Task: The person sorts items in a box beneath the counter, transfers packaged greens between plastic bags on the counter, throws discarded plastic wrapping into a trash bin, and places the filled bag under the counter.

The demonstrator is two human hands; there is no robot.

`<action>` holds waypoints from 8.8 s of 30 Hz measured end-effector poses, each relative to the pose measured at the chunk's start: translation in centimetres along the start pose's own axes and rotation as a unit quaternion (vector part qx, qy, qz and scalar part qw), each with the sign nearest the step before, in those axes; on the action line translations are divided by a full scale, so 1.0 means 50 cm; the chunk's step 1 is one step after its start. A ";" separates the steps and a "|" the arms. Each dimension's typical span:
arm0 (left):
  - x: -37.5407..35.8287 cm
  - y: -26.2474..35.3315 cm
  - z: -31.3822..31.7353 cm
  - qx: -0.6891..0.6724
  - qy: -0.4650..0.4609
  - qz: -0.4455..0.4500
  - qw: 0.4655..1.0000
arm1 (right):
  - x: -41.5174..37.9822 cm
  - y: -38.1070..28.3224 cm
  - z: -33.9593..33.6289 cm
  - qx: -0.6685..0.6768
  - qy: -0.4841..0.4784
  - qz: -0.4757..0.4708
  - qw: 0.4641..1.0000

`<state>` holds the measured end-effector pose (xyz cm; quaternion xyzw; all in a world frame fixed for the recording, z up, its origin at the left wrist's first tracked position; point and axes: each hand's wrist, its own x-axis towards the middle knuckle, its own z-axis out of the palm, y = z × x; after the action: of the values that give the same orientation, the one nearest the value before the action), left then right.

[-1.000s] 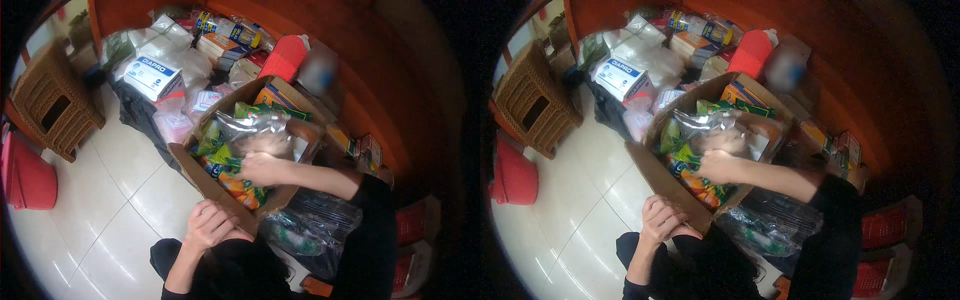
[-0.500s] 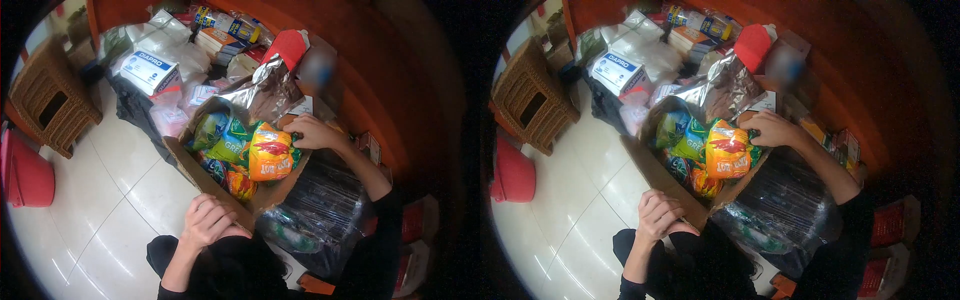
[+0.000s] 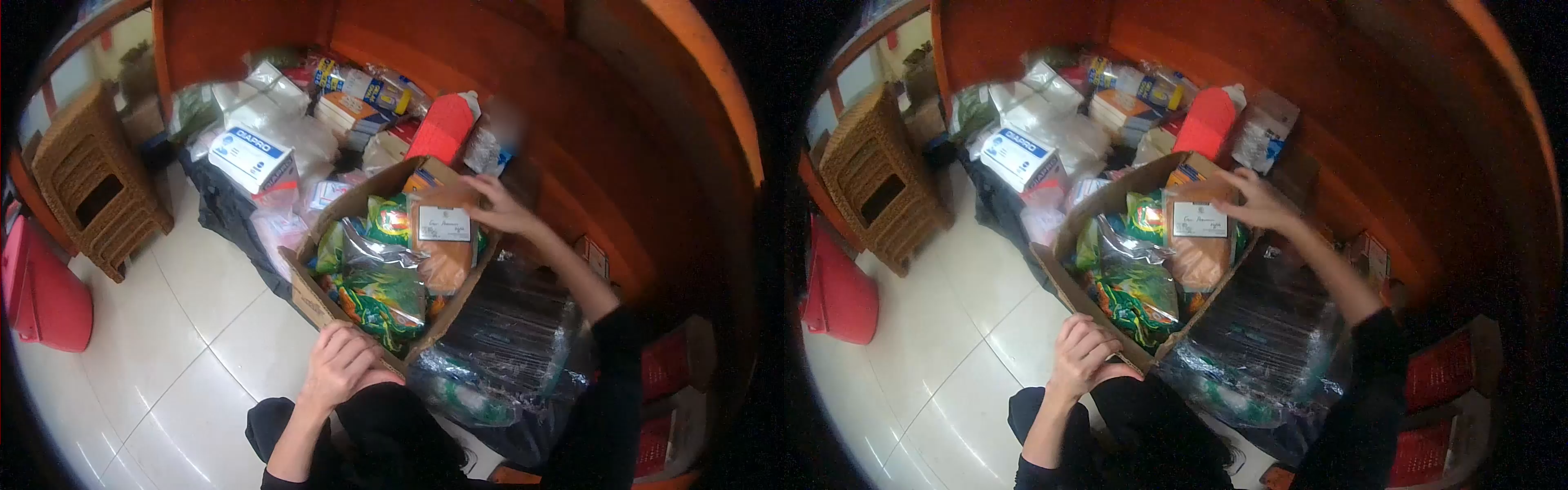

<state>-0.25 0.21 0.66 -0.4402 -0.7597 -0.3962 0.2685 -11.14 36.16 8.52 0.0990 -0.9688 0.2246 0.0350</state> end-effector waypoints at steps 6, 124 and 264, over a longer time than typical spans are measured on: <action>0.005 0.009 -0.009 -0.005 -0.013 -0.004 1.000 | 0.031 -0.088 0.162 -0.051 -0.020 0.095 0.994; 0.059 0.012 -0.007 -0.038 -0.130 -0.028 0.990 | -0.634 0.020 0.127 0.358 0.386 0.500 0.688; -0.086 0.346 -0.583 -0.252 -0.725 -0.189 0.613 | -0.755 -2.370 0.546 0.439 0.196 0.877 -0.016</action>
<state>18.71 -21.03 19.54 -0.4815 -0.6432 -0.1663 -0.5717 49.74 -73.48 30.52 0.8796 -0.0346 -0.4717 0.0510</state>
